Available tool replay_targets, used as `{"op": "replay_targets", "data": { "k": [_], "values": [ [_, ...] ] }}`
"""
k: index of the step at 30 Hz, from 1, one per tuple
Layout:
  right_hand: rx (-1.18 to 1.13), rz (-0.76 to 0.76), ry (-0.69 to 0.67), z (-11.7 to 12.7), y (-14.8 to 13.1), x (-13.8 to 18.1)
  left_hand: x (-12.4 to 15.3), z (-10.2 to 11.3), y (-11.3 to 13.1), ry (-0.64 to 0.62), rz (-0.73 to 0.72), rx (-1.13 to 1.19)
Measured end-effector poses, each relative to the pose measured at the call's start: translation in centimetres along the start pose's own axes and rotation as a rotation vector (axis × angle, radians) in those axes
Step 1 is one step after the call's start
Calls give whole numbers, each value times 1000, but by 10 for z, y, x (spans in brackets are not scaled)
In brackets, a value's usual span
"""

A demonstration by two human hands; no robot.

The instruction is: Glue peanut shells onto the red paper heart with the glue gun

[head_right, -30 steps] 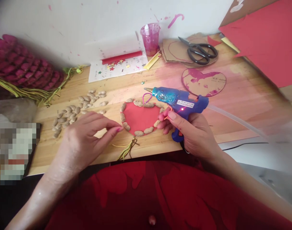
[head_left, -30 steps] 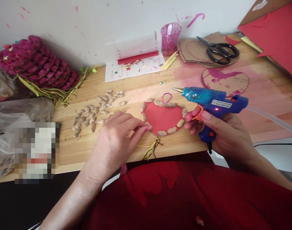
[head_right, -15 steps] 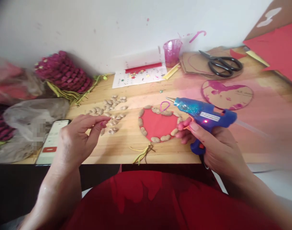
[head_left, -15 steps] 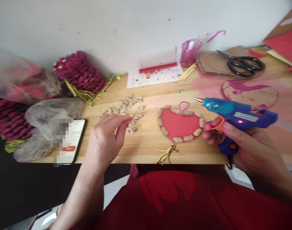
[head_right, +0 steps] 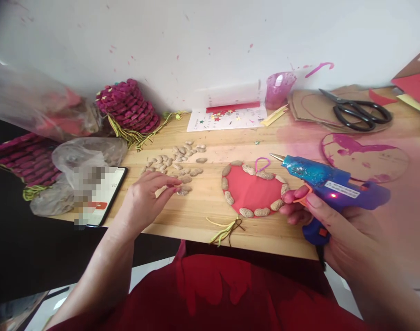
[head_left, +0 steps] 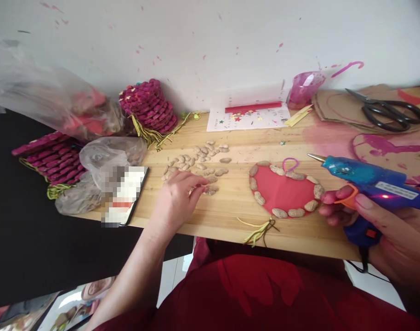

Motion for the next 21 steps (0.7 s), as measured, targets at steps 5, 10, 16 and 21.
{"op": "replay_targets", "data": {
  "k": [5,10,16,21],
  "values": [
    [-15,50,-22,1,4,-1,-2,-5,0,-9,12,49],
    [-8,73,-40,6,13,-8,9,-2,0,6,16,89],
    [7,173,-38,10,8,-8,21,-5,7,12,-28,96],
    [25,172,-39,13,10,-10,19,-1,11,28,-48,101]
  ]
}}
Point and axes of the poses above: each hand's wrist, its own x-axis away from the middle knuckle, its own z-axis out of the back of the hand, y = z × x, the point moved 9 cm from there along -x, towards the middle knuckle
